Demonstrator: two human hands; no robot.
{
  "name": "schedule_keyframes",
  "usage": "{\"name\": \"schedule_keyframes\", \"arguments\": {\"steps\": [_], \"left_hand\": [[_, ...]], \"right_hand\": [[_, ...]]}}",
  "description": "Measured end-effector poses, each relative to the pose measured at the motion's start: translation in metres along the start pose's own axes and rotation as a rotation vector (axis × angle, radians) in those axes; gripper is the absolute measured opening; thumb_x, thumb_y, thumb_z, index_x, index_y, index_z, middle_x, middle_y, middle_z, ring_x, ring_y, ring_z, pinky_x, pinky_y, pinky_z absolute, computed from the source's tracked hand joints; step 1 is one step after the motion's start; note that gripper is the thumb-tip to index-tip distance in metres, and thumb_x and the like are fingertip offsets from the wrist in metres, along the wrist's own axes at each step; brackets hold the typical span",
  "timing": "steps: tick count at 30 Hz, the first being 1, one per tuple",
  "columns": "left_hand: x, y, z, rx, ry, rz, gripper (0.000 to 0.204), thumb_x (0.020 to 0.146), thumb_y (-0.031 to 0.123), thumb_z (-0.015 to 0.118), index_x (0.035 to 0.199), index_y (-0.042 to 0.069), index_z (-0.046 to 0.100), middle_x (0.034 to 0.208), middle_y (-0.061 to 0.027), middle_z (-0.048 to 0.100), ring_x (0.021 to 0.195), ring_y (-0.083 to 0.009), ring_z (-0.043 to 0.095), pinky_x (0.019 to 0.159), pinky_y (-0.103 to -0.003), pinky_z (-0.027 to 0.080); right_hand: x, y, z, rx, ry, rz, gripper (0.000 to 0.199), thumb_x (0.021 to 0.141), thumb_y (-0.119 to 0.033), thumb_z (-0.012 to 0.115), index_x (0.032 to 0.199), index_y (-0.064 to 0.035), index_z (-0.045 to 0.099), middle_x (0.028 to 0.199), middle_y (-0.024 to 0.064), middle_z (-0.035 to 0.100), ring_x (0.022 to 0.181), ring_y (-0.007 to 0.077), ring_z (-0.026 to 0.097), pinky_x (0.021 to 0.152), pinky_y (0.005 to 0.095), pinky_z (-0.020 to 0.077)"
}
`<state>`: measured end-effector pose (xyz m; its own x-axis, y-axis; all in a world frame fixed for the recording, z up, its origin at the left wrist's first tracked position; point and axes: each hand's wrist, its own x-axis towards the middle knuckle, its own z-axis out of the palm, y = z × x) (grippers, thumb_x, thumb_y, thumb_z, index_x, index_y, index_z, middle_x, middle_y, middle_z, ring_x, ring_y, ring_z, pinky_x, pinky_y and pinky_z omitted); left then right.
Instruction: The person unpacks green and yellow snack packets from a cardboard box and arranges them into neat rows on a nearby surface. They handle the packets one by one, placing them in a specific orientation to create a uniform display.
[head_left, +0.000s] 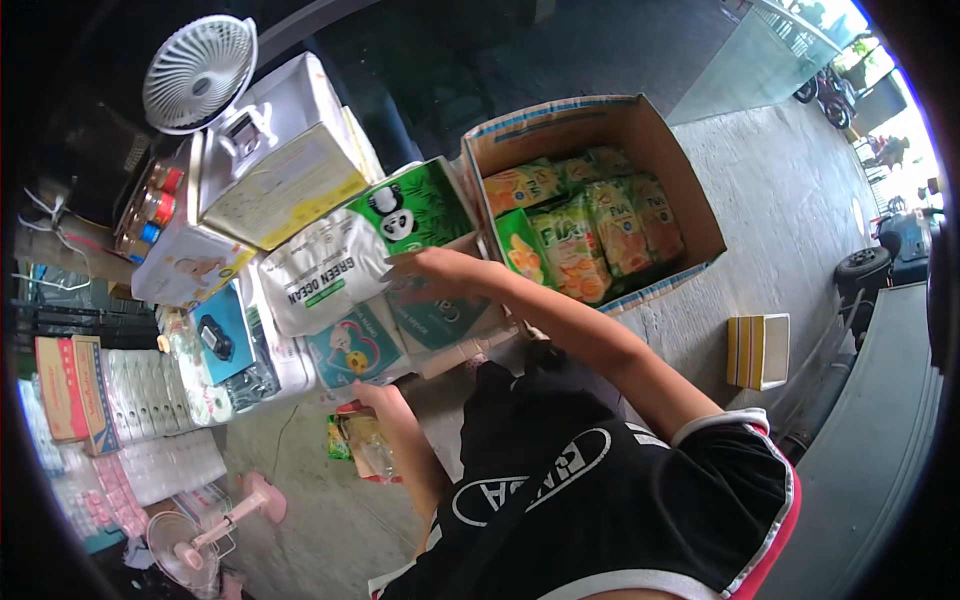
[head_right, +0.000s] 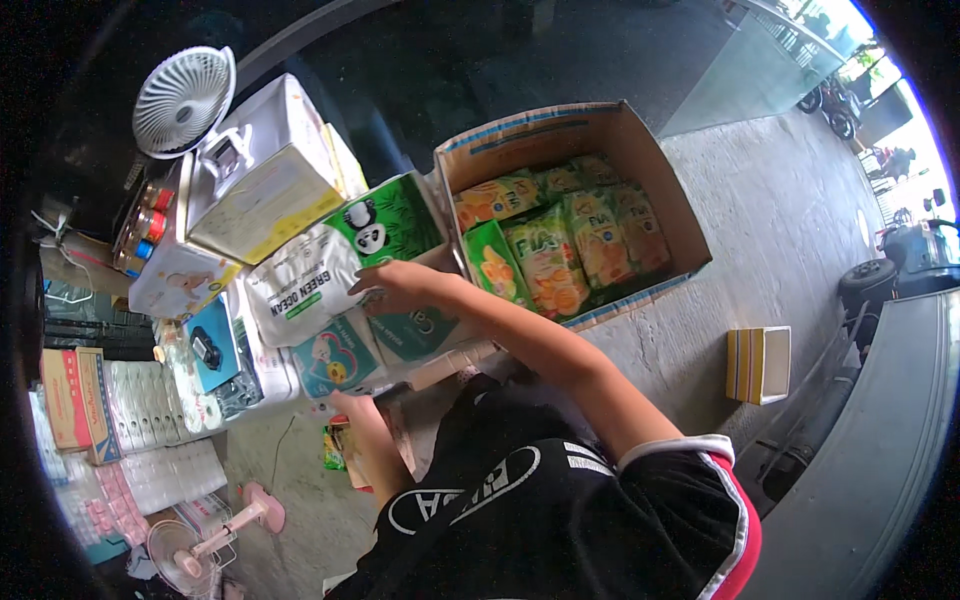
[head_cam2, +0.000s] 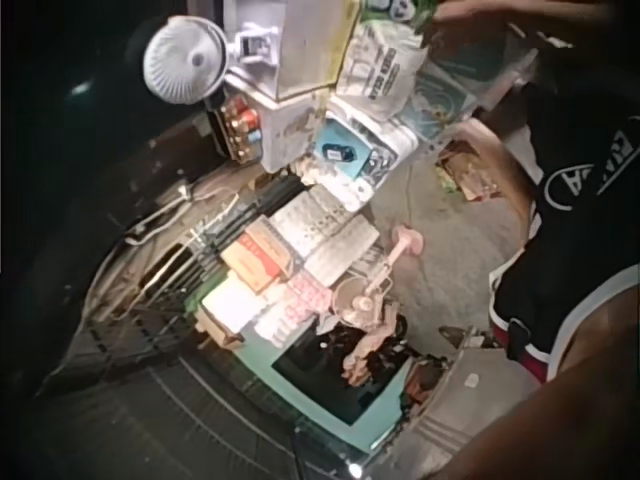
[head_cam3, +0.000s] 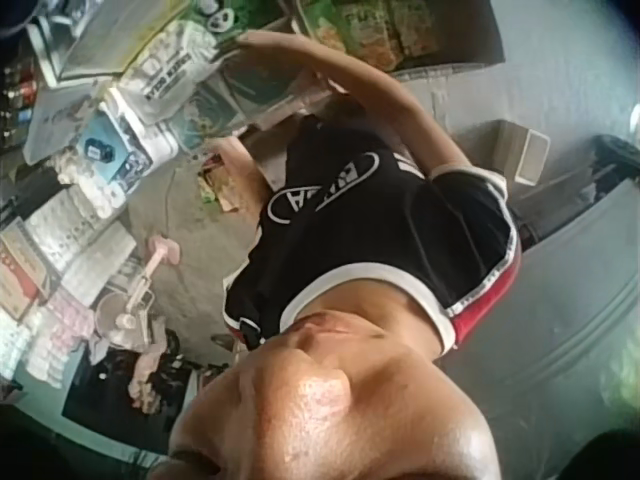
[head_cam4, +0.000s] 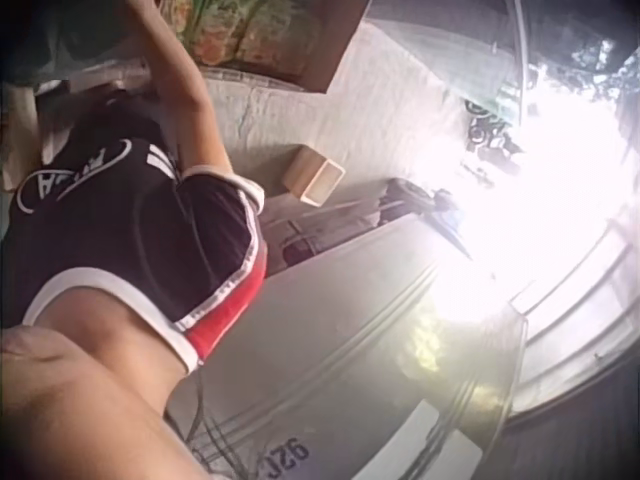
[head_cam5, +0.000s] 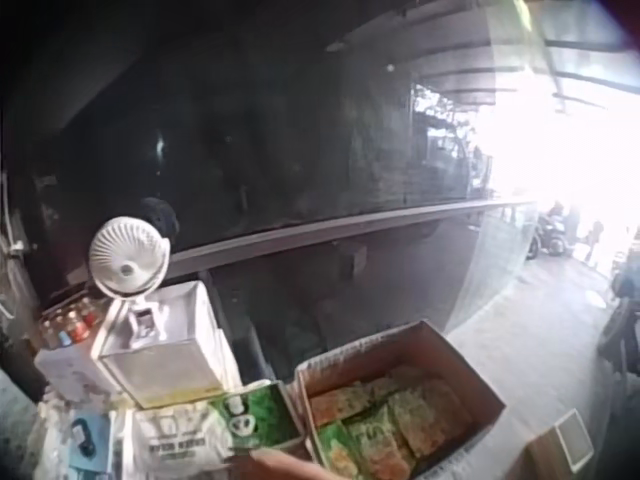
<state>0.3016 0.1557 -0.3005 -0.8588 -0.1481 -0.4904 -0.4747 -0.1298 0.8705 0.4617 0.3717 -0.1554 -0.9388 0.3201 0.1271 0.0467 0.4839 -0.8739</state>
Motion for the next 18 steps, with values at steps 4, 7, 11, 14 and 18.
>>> {"name": "schedule_keyframes", "arguments": {"steps": [4,7,11,14,18], "left_hand": [[-0.11,0.017,0.035,0.102,-0.243,0.47,0.03,0.081,0.015,0.045,0.104,-0.002,0.052,0.106,-0.0154,0.054,0.101,-0.0257,0.053,0.091,-0.038,0.041],[-0.216,0.024,0.081,-0.005,-0.762,0.49,0.02,0.083,0.012,0.048,0.094,-0.003,0.055,0.093,-0.0117,0.056,0.089,-0.0191,0.055,0.084,-0.032,0.044],[-0.308,0.004,0.111,0.192,-1.388,0.596,0.016,0.089,0.013,0.048,0.092,0.001,0.059,0.064,-0.0007,0.051,0.056,-0.005,0.045,0.052,-0.017,0.034],[-0.329,-0.04,0.149,0.435,-1.57,0.391,0.017,0.09,0.015,0.048,0.093,0.003,0.059,0.063,0.0007,0.051,0.056,-0.0034,0.044,0.05,-0.019,0.033],[-0.305,-0.122,0.142,1.175,-1.505,0.64,0.023,0.086,0.027,0.054,0.09,0.004,0.056,0.074,-0.0174,0.06,0.071,-0.0315,0.061,0.06,-0.038,0.045]], "right_hand": [[-0.1,0.029,-0.056,0.415,0.655,0.199,0.03,0.081,-0.009,0.06,0.111,-0.0033,0.056,0.112,0.0091,0.058,0.098,0.0196,0.059,0.078,0.0326,0.0507],[-0.193,0.091,-0.08,0.117,0.987,0.622,0.03,0.076,-0.022,0.065,0.099,-0.0034,0.058,0.092,0.0117,0.064,0.091,0.0226,0.061,0.072,0.0345,0.0495],[-0.264,0.126,-0.087,-0.401,0.624,0.983,0.064,0.066,-0.055,0.065,0.097,0.0,0.059,0.09,0.0192,0.063,0.089,0.0354,0.06,0.074,0.041,0.0487],[-0.275,0.145,-0.084,-0.256,0.221,1.175,0.083,0.063,-0.073,0.055,0.095,0.0034,0.063,0.089,0.0198,0.064,0.084,0.0343,0.063,0.07,0.0393,0.0511],[-0.254,0.122,-0.063,-0.776,0.15,0.941,0.044,0.08,-0.047,0.048,0.082,-0.0069,0.066,0.081,0.0131,0.065,0.073,0.024,0.065,0.058,0.0395,0.0515]]}}
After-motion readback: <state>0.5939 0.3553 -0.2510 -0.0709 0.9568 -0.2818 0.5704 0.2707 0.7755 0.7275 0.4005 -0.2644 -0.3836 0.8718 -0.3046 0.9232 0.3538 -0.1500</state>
